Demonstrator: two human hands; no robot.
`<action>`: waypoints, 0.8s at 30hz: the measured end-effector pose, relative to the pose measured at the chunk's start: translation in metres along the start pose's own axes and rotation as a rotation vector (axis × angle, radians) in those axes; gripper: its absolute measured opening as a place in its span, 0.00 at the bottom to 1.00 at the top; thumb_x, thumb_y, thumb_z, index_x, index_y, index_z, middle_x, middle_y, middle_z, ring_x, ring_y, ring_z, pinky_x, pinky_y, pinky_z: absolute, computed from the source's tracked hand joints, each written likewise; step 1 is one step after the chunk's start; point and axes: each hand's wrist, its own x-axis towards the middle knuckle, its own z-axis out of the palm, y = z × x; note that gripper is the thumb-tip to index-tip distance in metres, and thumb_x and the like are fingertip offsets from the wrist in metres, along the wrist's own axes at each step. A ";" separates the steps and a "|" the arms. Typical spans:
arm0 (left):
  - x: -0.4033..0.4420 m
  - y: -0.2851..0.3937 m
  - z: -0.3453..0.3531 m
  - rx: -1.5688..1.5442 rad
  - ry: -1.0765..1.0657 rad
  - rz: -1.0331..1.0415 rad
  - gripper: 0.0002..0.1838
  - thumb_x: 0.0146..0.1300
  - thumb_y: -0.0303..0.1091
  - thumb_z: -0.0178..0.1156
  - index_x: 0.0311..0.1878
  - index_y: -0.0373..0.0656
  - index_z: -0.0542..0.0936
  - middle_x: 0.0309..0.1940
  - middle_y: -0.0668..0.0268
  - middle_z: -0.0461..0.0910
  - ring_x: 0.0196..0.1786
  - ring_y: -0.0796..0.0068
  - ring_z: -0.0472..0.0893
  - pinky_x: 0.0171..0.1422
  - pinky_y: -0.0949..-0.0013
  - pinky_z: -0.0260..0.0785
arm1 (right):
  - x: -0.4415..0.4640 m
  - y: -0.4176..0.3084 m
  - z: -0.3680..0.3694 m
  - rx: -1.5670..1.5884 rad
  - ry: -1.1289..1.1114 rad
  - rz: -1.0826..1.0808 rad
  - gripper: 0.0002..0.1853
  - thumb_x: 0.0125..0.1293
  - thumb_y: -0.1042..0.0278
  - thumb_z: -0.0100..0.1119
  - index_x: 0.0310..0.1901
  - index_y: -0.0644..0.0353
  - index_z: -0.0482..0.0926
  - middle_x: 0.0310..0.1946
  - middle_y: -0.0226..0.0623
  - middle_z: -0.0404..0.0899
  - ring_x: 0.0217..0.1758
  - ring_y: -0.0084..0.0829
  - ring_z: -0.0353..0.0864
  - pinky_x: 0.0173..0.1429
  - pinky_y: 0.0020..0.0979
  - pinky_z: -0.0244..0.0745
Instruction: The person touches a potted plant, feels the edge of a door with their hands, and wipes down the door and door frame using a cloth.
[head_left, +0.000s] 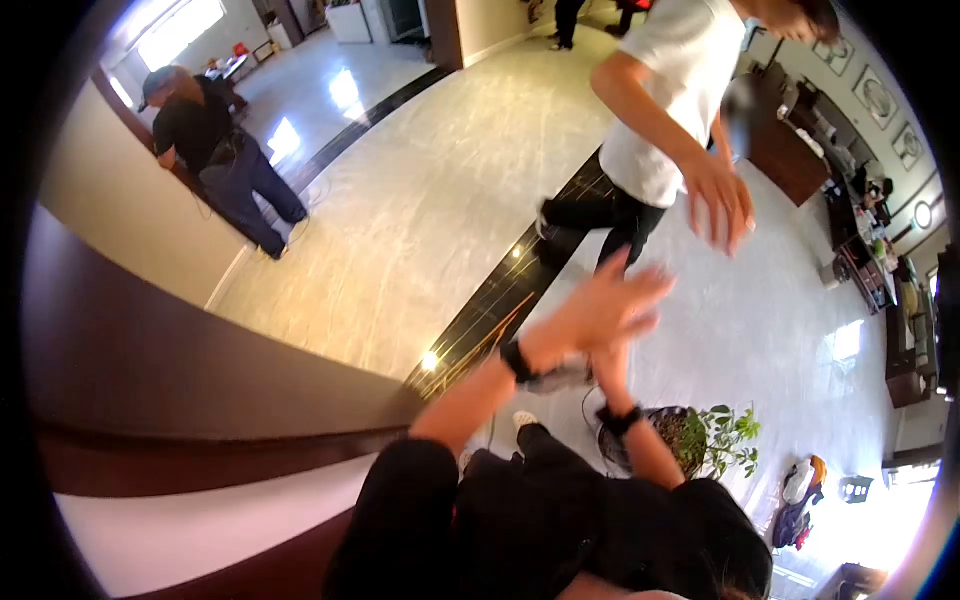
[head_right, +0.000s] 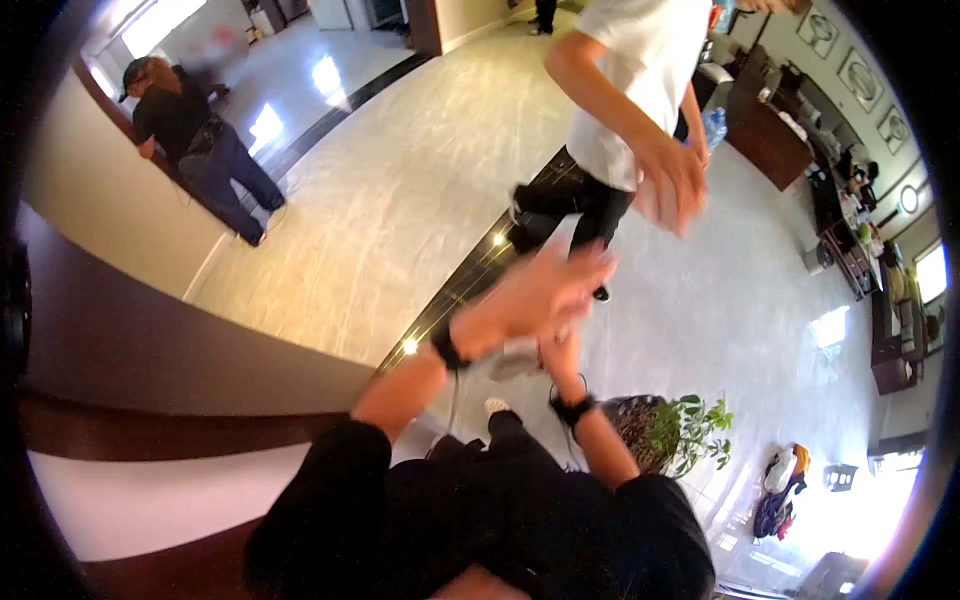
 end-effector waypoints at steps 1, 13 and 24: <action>-0.027 0.018 0.031 -0.261 -0.114 -0.247 0.30 0.68 0.48 0.41 0.68 0.42 0.56 0.65 0.55 0.61 0.67 0.61 0.61 0.66 0.62 0.57 | -0.020 -0.007 -0.009 -0.015 -0.003 0.107 0.13 0.60 0.62 0.55 0.34 0.66 0.75 0.26 0.36 0.75 0.32 0.24 0.73 0.35 0.31 0.69; -0.234 0.059 0.008 -0.485 -0.187 -0.790 0.47 0.54 0.49 0.63 0.67 0.33 0.50 0.66 0.46 0.55 0.68 0.57 0.58 0.69 0.63 0.51 | -0.081 -0.052 0.032 0.014 -0.296 0.427 0.16 0.60 0.56 0.59 0.30 0.65 0.78 0.18 0.29 0.75 0.22 0.20 0.74 0.28 0.25 0.68; -0.240 0.071 -0.019 -0.725 0.584 -1.147 0.25 0.51 0.21 0.58 0.55 0.37 0.69 0.42 0.64 0.77 0.45 0.72 0.76 0.49 0.71 0.68 | -0.064 -0.170 0.111 0.322 -0.625 -0.134 0.14 0.69 0.61 0.48 0.41 0.66 0.73 0.32 0.30 0.74 0.35 0.23 0.72 0.41 0.25 0.69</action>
